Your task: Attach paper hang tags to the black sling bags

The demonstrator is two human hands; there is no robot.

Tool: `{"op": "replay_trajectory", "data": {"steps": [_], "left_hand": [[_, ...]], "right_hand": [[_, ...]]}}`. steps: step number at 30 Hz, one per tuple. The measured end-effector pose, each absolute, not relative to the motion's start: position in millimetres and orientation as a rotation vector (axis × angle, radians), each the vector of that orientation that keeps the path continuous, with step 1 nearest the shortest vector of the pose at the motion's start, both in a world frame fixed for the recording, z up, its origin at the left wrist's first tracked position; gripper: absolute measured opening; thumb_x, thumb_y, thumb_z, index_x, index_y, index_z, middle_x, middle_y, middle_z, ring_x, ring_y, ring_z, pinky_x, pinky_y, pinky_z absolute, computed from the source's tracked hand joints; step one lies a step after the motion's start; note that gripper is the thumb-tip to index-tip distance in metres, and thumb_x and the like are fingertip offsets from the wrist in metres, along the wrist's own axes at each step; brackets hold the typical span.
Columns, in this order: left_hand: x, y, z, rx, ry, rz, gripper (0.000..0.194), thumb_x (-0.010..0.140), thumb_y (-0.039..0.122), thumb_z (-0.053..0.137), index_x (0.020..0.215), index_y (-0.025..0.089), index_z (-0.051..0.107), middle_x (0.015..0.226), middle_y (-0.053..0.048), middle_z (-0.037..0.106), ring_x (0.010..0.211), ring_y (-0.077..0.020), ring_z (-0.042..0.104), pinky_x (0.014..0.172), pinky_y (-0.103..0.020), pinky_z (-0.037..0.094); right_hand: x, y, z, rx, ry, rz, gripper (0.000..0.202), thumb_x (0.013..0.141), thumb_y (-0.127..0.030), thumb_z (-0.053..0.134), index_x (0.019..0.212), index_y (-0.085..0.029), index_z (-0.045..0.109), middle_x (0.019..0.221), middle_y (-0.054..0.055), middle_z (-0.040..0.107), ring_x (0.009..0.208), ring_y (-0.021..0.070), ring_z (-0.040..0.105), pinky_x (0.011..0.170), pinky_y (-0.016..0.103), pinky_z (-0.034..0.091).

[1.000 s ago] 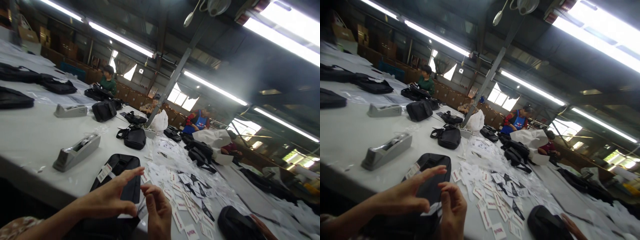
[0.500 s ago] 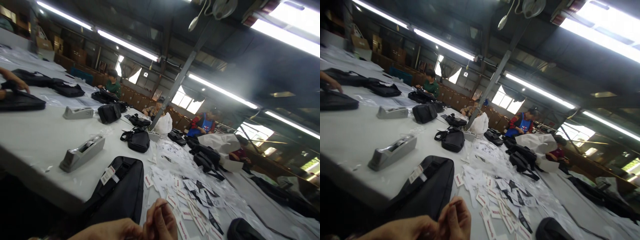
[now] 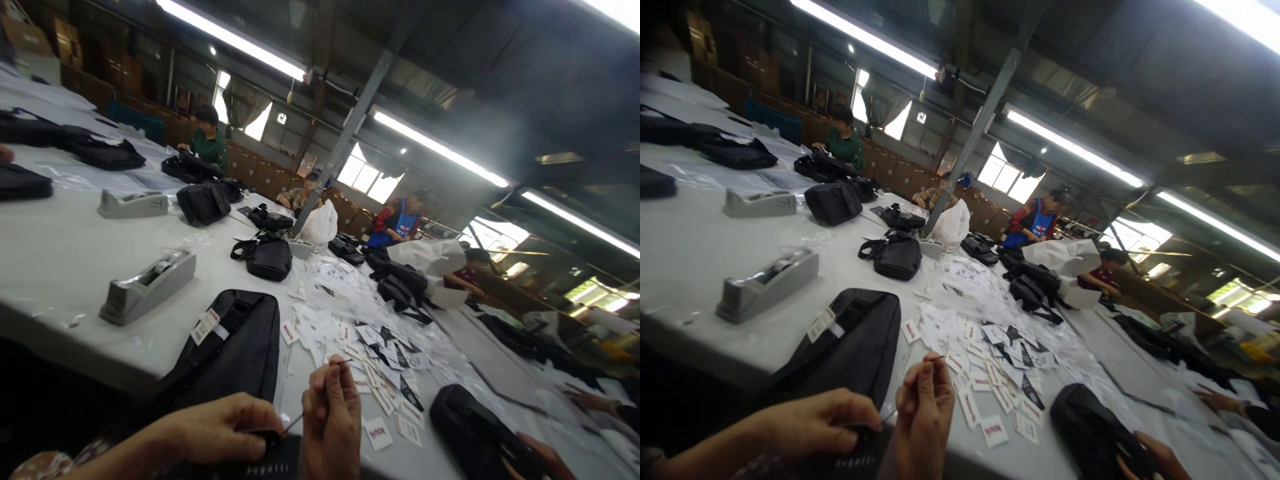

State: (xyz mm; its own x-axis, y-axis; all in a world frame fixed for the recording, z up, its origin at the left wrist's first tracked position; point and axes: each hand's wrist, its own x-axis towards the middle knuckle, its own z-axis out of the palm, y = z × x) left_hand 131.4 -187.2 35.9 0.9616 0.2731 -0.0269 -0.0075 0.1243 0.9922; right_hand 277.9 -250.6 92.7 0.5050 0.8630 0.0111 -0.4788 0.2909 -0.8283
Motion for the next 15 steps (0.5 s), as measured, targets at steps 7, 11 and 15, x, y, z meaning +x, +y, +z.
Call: {"op": "replay_trajectory", "data": {"steps": [7, 11, 15], "left_hand": [[123.4, -185.9, 34.0, 1.314, 0.263, 0.269, 0.024, 0.073, 0.037, 0.066, 0.073, 0.013, 0.064, 0.063, 0.003, 0.051, 0.059, -0.0089, 0.041, 0.055, -0.019, 0.034], [118.4, -193.9, 34.5, 1.213, 0.196, 0.210, 0.037, 0.067, 0.027, 0.070, 0.103, 0.020, 0.065, 0.095, -0.003, 0.066, 0.090, -0.0225, 0.057, 0.081, -0.032, 0.045], [121.1, -198.5, 41.5, 1.578, 0.306, 0.249, 0.024, 0.078, 0.025, 0.053, 0.097, 0.021, 0.067, 0.093, 0.000, 0.067, 0.092, -0.0226, 0.056, 0.084, -0.030, 0.043]], "right_hand": [[279.7, -254.0, 78.5, -0.897, -0.559, 1.017, 0.027, 0.076, -0.039, 0.070, 0.090, -0.026, 0.050, 0.051, -0.011, 0.044, 0.037, 0.0013, 0.023, 0.035, 0.012, 0.018], [275.4, -253.1, 73.0, -0.921, -0.587, 1.092, 0.029, 0.076, -0.045, 0.067, 0.092, -0.026, 0.050, 0.047, -0.012, 0.041, 0.036, 0.0023, 0.021, 0.034, 0.012, 0.017], [274.2, -255.1, 73.0, -0.873, -0.639, 1.130, 0.027, 0.077, -0.046, 0.067, 0.089, -0.026, 0.052, 0.047, -0.011, 0.041, 0.036, 0.0022, 0.017, 0.034, 0.012, 0.016]]}}
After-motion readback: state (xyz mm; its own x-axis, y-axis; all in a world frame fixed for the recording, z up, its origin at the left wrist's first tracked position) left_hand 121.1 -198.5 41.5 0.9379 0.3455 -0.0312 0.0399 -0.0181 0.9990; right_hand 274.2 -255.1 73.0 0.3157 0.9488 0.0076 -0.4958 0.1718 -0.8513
